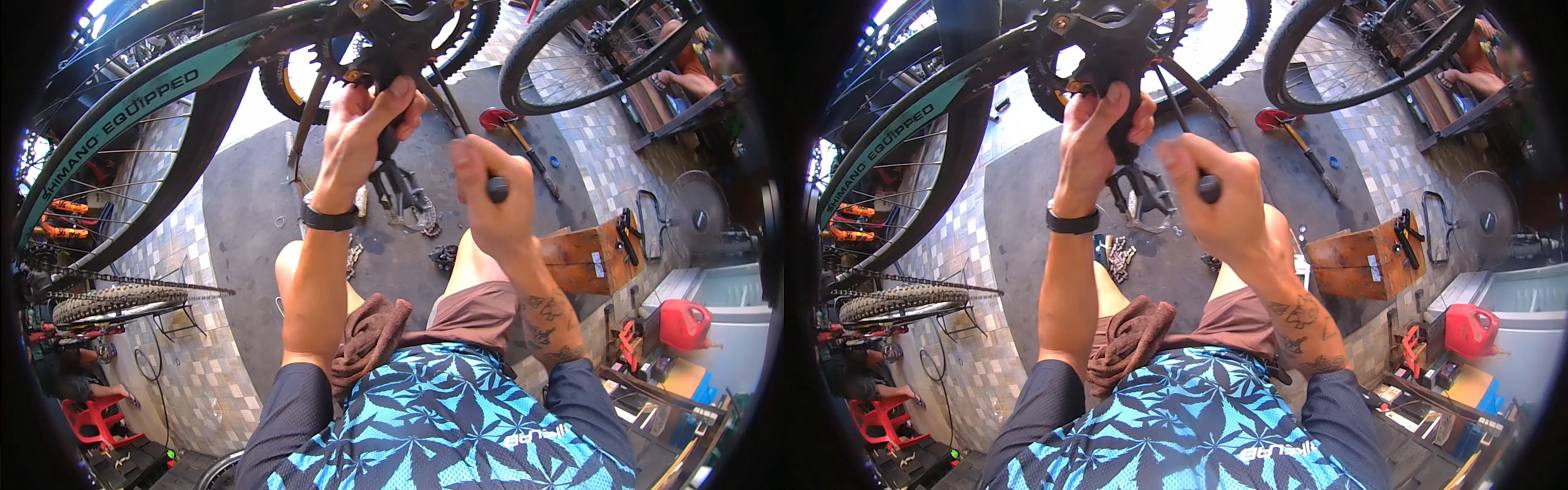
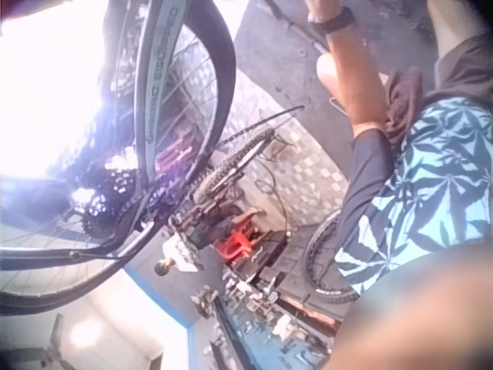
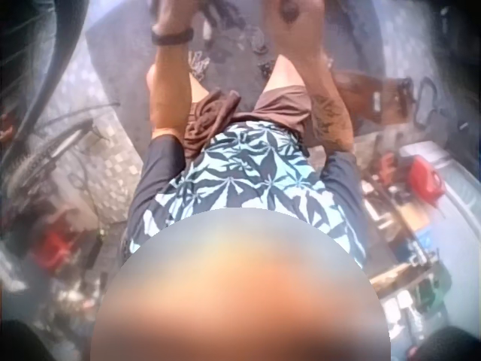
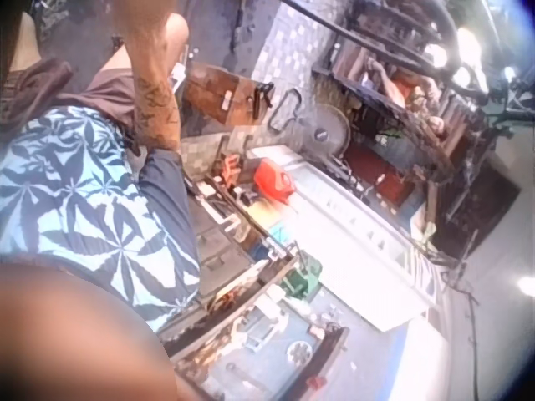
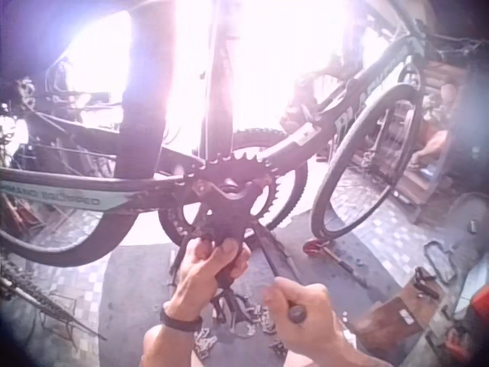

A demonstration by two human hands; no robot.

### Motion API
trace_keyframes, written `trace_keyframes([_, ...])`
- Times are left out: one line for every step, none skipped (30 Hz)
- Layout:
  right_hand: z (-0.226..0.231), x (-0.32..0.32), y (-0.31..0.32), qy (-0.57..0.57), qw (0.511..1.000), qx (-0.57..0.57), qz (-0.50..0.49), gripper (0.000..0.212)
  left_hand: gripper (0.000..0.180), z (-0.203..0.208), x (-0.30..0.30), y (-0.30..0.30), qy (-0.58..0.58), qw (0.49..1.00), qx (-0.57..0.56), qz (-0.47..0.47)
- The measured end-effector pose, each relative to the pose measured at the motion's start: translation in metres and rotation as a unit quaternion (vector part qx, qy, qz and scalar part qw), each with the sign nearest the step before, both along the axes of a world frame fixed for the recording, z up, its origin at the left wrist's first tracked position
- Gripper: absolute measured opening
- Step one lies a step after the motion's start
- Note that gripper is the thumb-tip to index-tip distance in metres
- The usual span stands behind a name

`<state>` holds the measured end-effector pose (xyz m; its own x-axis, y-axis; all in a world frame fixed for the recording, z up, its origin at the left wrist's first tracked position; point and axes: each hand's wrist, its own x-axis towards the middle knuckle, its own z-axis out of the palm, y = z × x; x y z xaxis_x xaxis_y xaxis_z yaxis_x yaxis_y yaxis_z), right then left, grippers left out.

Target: The person lifts a bicycle and sits on the floor to work on the crankset. They use a wrench to loosen and remove the crank arm, then disassemble the chainring bolts and washers. The person handles the crank arm, chainring, and small hardware pieces, placing them on the floor.

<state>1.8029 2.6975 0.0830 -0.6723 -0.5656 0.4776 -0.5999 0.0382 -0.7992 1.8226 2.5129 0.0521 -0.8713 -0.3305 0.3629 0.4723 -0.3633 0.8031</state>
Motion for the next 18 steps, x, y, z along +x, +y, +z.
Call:
trace_keyframes([0.004,-0.003,0.005,0.119,0.989,0.083,-0.031,0.042,0.030,0.002,0.002,-0.003,-0.016,1.000,-0.023,0.005])
trace_keyframes([0.008,-0.006,0.009,0.233,0.959,0.155,-0.051,0.041,0.029,0.003,0.005,-0.003,-0.030,0.999,-0.024,0.004])
trace_keyframes([0.013,-0.009,0.015,0.348,0.908,0.222,-0.071,0.040,0.029,0.004,0.007,-0.005,-0.037,0.999,-0.026,0.006])
trace_keyframes([0.018,-0.011,0.022,0.340,0.899,0.268,-0.062,0.036,0.029,0.006,0.009,-0.006,-0.040,0.999,-0.035,0.002])
trace_keyframes([0.023,-0.012,0.028,0.342,0.904,0.253,-0.042,0.036,0.028,0.009,0.011,-0.007,-0.042,0.998,-0.045,-0.005])
trace_keyframes([0.028,-0.013,0.033,0.344,0.908,0.238,-0.021,0.036,0.028,0.010,0.013,-0.008,-0.043,0.998,-0.053,-0.012])
trace_keyframes([0.032,-0.014,0.037,0.344,0.910,0.232,-0.006,0.037,0.028,0.012,0.014,-0.008,-0.049,0.997,-0.055,-0.009])
trace_keyframes([0.035,-0.010,0.043,0.236,0.959,0.153,0.028,0.038,0.027,0.014,0.016,-0.009,-0.053,0.997,-0.057,-0.006])
trace_keyframes([0.038,-0.006,0.046,0.119,0.988,0.079,0.059,0.039,0.027,0.015,0.017,-0.009,-0.056,0.997,-0.056,-0.006])
trace_keyframes([0.040,-0.004,0.048,0.009,0.993,-0.020,0.114,0.040,0.028,0.016,0.019,-0.010,-0.063,0.996,-0.065,-0.007])
trace_keyframes([0.041,-0.003,0.048,-0.053,0.993,-0.040,0.098,0.041,0.028,0.017,0.020,-0.010,-0.068,0.995,-0.066,-0.001])
trace_keyframes([0.041,-0.003,0.046,-0.106,0.985,-0.086,0.105,0.042,0.028,0.018,0.021,-0.010,-0.076,0.995,-0.068,0.001])
trace_keyframes([0.042,-0.004,0.045,-0.146,0.972,-0.146,0.116,0.043,0.029,0.019,0.022,-0.009,-0.076,0.995,-0.069,-0.003])
trace_keyframes([0.039,-0.005,0.038,-0.131,0.976,-0.141,0.106,0.043,0.030,0.020,0.023,-0.010,-0.079,0.994,-0.075,-0.003])
trace_keyframes([0.038,-0.008,0.034,-0.133,0.976,-0.139,0.102,0.043,0.030,0.021,0.023,-0.009,-0.086,0.993,-0.079,0.001])
trace_keyframes([0.036,-0.010,0.030,-0.135,0.976,-0.136,0.099,0.043,0.030,0.022,0.024,-0.009,-0.089,0.993,-0.081,0.004])
trace_keyframes([0.034,-0.012,0.026,-0.141,0.977,-0.128,0.096,0.043,0.031,0.023,0.025,-0.009,-0.092,0.992,-0.083,0.007])
trace_keyframes([0.032,-0.013,0.024,-0.150,0.976,-0.130,0.087,0.041,0.031,0.023,0.026,-0.010,-0.092,0.992,-0.088,0.010])
